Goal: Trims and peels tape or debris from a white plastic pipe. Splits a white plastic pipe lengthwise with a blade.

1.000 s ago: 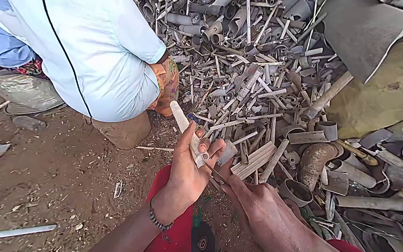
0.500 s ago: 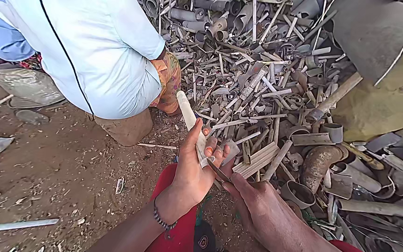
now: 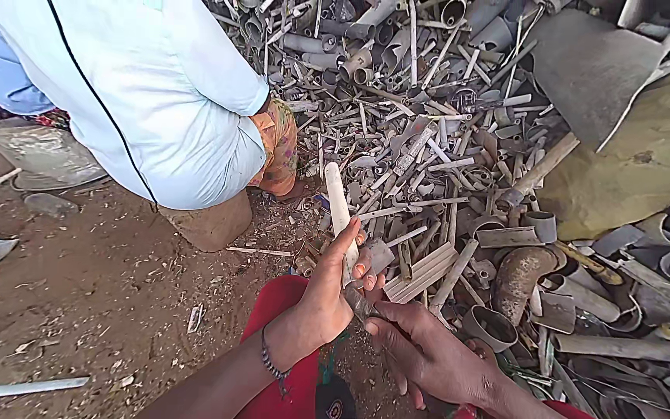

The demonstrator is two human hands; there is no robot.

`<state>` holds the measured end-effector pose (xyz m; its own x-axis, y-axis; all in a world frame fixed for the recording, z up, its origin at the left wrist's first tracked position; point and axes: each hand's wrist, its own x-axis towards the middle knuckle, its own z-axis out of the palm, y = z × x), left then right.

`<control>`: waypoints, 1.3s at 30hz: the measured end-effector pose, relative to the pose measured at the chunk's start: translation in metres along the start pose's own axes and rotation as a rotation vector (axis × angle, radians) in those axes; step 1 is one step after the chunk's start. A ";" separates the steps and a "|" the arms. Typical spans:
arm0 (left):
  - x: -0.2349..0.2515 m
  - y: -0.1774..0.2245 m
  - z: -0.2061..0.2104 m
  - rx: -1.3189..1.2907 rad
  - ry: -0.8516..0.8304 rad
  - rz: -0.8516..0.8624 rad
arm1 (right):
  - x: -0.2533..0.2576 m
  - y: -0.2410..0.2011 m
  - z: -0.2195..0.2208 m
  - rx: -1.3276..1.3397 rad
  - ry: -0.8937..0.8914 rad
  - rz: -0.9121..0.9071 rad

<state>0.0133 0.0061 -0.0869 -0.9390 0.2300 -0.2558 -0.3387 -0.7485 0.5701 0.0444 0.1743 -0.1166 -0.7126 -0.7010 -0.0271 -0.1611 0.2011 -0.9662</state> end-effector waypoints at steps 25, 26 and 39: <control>-0.003 0.004 -0.028 -0.033 -0.379 0.309 | -0.025 -0.042 0.026 -0.890 0.352 -0.208; -0.003 0.003 -0.027 -0.091 -0.381 0.293 | -0.024 -0.043 0.028 -0.918 0.366 -0.210; 0.006 -0.001 -0.031 -0.248 -0.496 0.285 | -0.016 -0.031 0.034 -1.055 0.364 -0.155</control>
<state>0.0096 -0.0103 -0.1132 -0.9267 0.2171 0.3066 -0.1026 -0.9314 0.3492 0.0838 0.1564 -0.0950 -0.7638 -0.5622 0.3172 -0.6390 0.7281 -0.2482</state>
